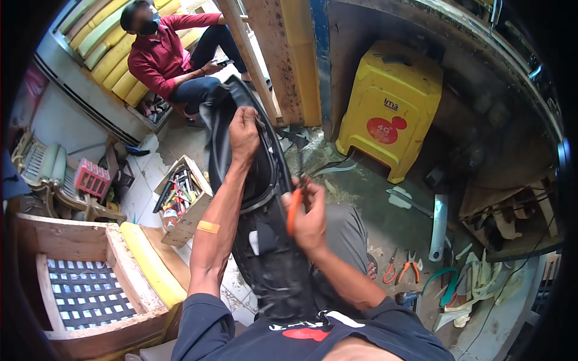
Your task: The person trims excess black fabric from a scooter seat using scissors and a staple gun. They then carry the seat outside and install it onto a white scooter, securing it in place.
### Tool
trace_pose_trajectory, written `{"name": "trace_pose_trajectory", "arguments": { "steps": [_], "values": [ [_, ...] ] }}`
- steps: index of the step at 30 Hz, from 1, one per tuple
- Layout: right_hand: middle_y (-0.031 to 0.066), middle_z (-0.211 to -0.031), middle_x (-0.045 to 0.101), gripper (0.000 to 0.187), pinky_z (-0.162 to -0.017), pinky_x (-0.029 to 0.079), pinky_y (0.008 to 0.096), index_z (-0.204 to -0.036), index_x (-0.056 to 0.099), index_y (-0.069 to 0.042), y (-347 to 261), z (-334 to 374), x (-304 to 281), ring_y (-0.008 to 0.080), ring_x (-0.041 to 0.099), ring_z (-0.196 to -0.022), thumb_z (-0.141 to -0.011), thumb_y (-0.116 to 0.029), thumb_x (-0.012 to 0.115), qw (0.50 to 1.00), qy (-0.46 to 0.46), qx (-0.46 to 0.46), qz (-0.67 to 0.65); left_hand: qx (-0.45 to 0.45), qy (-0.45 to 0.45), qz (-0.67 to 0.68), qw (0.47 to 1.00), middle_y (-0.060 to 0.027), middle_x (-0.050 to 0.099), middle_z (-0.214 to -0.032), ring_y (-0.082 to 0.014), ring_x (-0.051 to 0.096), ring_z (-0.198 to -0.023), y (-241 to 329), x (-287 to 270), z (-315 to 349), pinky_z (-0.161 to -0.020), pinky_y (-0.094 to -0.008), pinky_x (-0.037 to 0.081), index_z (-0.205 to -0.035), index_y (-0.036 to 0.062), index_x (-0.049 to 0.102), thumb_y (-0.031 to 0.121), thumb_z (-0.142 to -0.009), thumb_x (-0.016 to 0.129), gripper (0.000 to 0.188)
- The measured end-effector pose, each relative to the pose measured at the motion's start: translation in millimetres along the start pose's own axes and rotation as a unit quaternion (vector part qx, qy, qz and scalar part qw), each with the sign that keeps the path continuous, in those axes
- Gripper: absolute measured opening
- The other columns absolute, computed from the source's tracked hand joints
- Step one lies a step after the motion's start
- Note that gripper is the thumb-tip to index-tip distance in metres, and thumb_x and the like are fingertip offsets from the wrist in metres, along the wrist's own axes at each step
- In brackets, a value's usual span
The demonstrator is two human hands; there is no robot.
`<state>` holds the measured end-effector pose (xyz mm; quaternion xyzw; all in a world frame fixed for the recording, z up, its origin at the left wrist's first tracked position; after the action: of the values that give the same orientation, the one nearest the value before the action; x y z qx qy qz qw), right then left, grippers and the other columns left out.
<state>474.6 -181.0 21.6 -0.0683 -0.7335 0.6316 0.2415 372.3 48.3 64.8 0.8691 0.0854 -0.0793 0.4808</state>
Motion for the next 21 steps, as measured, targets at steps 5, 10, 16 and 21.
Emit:
{"name": "trace_pose_trajectory", "arguments": {
  "steps": [5,10,16,21],
  "values": [
    [0.0171,-0.126,0.059,0.041,-0.096,0.053,0.0344,-0.126,0.044,-0.002,21,63,-20,0.0209,0.064,-0.108,-0.096,-0.012,0.070,0.997,-0.033,0.051,-0.036,0.002,-0.151,0.077,0.985,-0.0049,0.055,-0.090,-0.0129,0.050,-0.086,26,11,70,-0.083,-0.0269,0.041,-0.089,0.0012,0.054,0.028,-0.111,0.048,0.035],
    [0.0084,-0.105,0.063,0.029,-0.071,0.059,0.0305,-0.123,0.048,-0.005,7,79,-117,0.0144,0.066,-0.081,-0.099,-0.004,0.064,0.958,0.059,0.231,-0.162,0.022,-0.289,0.056,0.955,-0.0081,0.057,-0.085,-0.0177,0.055,-0.077,108,45,147,-0.072,-0.0292,0.045,-0.084,-0.0002,0.054,0.011,-0.103,0.055,0.023],
    [0.0090,-0.097,0.061,0.028,-0.070,0.062,0.0330,-0.123,0.049,0.002,-29,101,-177,0.0147,0.066,-0.078,-0.104,-0.016,0.060,0.962,0.117,0.185,-0.165,0.014,-0.369,0.051,0.928,-0.0119,0.060,-0.084,-0.0274,0.059,-0.077,140,98,212,-0.072,-0.0345,0.048,-0.083,-0.0016,0.057,0.002,-0.098,0.058,0.015],
    [0.0102,-0.099,0.063,0.040,-0.072,0.062,0.0350,-0.125,0.052,0.005,-42,121,-183,0.0171,0.068,-0.079,-0.108,-0.032,0.051,0.952,0.078,0.191,-0.225,-0.043,-0.274,0.016,0.961,-0.0088,0.060,-0.086,-0.0182,0.056,-0.077,145,136,211,-0.071,-0.0300,0.046,-0.087,-0.0021,0.056,0.009,-0.105,0.052,0.022]
  ]
}}
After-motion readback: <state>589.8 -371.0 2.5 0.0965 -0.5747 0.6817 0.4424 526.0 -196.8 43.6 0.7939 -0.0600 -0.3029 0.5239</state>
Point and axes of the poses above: each hand's wrist, its own z-axis away from the middle knuckle, its own x-axis out of the palm, y = z × x, the point moved 1 cm from there along -z, towards the middle knuckle
